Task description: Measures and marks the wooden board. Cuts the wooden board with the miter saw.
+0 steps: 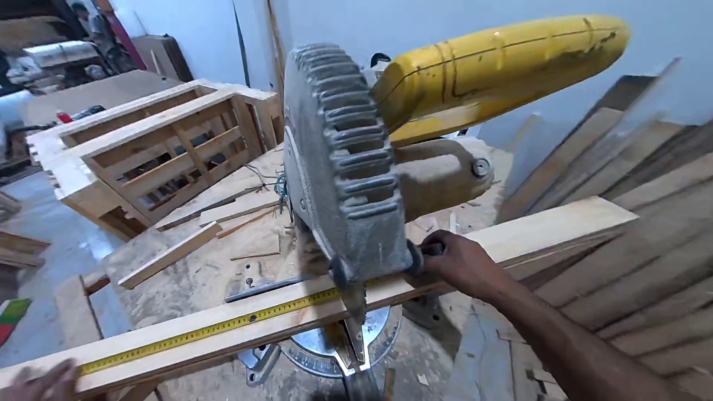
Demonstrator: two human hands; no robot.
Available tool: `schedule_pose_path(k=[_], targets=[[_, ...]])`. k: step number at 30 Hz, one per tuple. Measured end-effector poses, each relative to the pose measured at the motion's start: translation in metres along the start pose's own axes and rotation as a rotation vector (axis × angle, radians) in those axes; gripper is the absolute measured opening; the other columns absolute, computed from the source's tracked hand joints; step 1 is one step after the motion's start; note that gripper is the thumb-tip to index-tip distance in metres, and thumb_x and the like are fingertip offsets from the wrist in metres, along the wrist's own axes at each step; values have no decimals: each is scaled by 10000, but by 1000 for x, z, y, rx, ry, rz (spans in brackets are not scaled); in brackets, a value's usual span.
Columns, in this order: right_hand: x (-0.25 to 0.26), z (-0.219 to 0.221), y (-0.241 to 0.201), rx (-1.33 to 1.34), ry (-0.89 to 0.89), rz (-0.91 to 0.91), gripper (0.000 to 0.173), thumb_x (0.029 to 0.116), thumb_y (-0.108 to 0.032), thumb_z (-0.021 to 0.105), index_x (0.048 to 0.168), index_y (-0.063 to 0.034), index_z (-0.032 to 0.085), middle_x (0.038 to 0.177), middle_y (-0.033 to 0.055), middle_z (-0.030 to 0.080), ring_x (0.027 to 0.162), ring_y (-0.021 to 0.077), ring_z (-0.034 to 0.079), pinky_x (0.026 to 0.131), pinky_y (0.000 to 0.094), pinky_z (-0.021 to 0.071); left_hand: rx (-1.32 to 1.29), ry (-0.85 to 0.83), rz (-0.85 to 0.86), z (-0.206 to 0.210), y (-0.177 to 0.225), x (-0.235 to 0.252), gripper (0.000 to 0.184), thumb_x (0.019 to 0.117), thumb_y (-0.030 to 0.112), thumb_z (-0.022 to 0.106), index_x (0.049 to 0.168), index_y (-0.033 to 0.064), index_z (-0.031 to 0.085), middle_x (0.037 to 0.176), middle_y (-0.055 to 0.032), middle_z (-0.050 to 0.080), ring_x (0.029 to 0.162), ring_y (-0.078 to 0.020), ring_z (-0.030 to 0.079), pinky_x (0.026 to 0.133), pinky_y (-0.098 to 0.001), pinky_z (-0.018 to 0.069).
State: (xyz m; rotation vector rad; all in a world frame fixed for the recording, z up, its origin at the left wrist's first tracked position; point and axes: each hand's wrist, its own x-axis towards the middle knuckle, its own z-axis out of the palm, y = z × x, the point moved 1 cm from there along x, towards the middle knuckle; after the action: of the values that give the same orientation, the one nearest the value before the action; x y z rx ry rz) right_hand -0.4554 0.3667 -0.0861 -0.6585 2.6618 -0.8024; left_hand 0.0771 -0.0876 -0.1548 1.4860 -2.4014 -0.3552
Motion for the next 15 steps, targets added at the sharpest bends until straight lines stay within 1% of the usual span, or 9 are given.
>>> schedule_pose_path(k=[1, 2, 3, 6, 7, 9, 12, 13, 15], targets=[[-2, 0, 0, -5, -1, 8, 429, 822, -478, 821, 1080, -156, 702, 854, 69, 689, 785, 248, 674, 687, 538, 553, -23, 13, 90, 11, 20, -8, 417, 1037, 297, 537, 1288, -3, 682, 1546, -363, 381, 1469, -553, 301, 1225, -622, 238], [-3, 1, -1, -19, 0, 13, 442, 820, -487, 819, 1084, -154, 700, 862, 71, 691, 794, 253, 679, 694, 538, 559, -43, 23, 181, 22, 44, -18, 371, 1022, 287, 576, 1234, 17, 717, 1542, -359, 392, 1465, -579, 284, 1218, -660, 219], [-5, 1, -2, -43, 3, 15, 450, 822, -498, 809, 1088, -151, 698, 869, 76, 690, 801, 260, 682, 698, 542, 563, -58, 29, 252, 33, 73, -27, 332, 1010, 292, 604, 1193, 54, 746, 1523, -327, 443, 1460, -570, 302, 1210, -672, 229], [-5, 0, -4, -186, -2, 18, 449, 868, -533, 725, 1091, -146, 679, 858, 97, 690, 811, 300, 692, 692, 569, 559, -86, -7, 381, 55, 165, -43, 237, 997, 283, 637, 1113, 132, 779, 1361, -193, 628, 1382, -452, 472, 1170, -633, 343], [-2, -1, -4, -234, -15, 20, 447, 885, -546, 699, 1079, -144, 677, 850, 103, 694, 811, 312, 696, 690, 578, 556, -103, -44, 391, 60, 192, -45, 219, 994, 276, 642, 1094, 142, 784, 1303, -164, 660, 1346, -412, 515, 1157, -608, 371], [7, -4, 0, -268, -56, -5, 429, 906, -551, 682, 1036, -142, 683, 835, 98, 691, 807, 312, 693, 691, 576, 556, -119, -126, 384, 67, 233, -47, 199, 986, 259, 643, 1072, 159, 792, 1246, -125, 687, 1305, -348, 557, 1149, -548, 396], [16, -6, 2, -202, -118, -37, 396, 877, -511, 753, 996, -136, 705, 822, 98, 689, 790, 298, 683, 692, 572, 550, -139, -137, 381, 79, 260, -48, 172, 963, 179, 647, 1022, 195, 808, 1212, -87, 702, 1272, -297, 576, 1121, -486, 430], [17, -6, 1, -193, -130, -35, 387, 862, -499, 774, 996, -142, 710, 821, 92, 691, 790, 295, 682, 694, 569, 550, -157, -145, 356, 80, 262, -49, 185, 963, 162, 641, 1015, 206, 812, 1218, -72, 704, 1289, -284, 565, 1129, -468, 424], [17, -2, -2, -205, -145, -32, 366, 854, -477, 782, 992, -147, 704, 818, 83, 690, 794, 292, 684, 697, 566, 551, -227, -194, 290, 79, 262, -52, 237, 966, 115, 593, 1030, 192, 808, 1293, -69, 684, 1393, -299, 485, 1190, -474, 358]])
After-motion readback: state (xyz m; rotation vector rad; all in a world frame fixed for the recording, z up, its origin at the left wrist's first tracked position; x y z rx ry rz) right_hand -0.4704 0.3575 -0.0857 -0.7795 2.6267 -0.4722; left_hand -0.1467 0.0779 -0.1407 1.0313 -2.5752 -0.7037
